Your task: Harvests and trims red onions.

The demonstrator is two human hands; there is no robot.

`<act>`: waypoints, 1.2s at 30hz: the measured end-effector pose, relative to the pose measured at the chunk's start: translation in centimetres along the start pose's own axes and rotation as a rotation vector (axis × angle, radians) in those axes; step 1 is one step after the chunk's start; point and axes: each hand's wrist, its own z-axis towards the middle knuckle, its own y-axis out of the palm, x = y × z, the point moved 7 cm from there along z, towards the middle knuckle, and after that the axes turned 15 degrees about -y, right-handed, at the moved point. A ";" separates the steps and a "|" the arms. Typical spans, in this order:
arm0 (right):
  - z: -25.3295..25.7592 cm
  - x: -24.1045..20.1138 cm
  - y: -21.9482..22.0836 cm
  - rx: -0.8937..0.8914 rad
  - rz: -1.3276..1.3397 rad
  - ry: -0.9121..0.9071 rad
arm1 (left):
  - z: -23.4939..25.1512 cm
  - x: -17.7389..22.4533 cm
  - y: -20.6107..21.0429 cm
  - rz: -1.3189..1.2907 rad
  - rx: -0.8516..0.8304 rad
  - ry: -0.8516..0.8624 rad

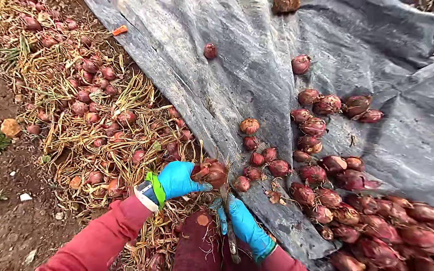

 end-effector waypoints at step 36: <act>-5.4 1.7 -1.5 0.175 -0.289 0.184 | 19.6 -8.9 1.6 0.586 0.139 0.037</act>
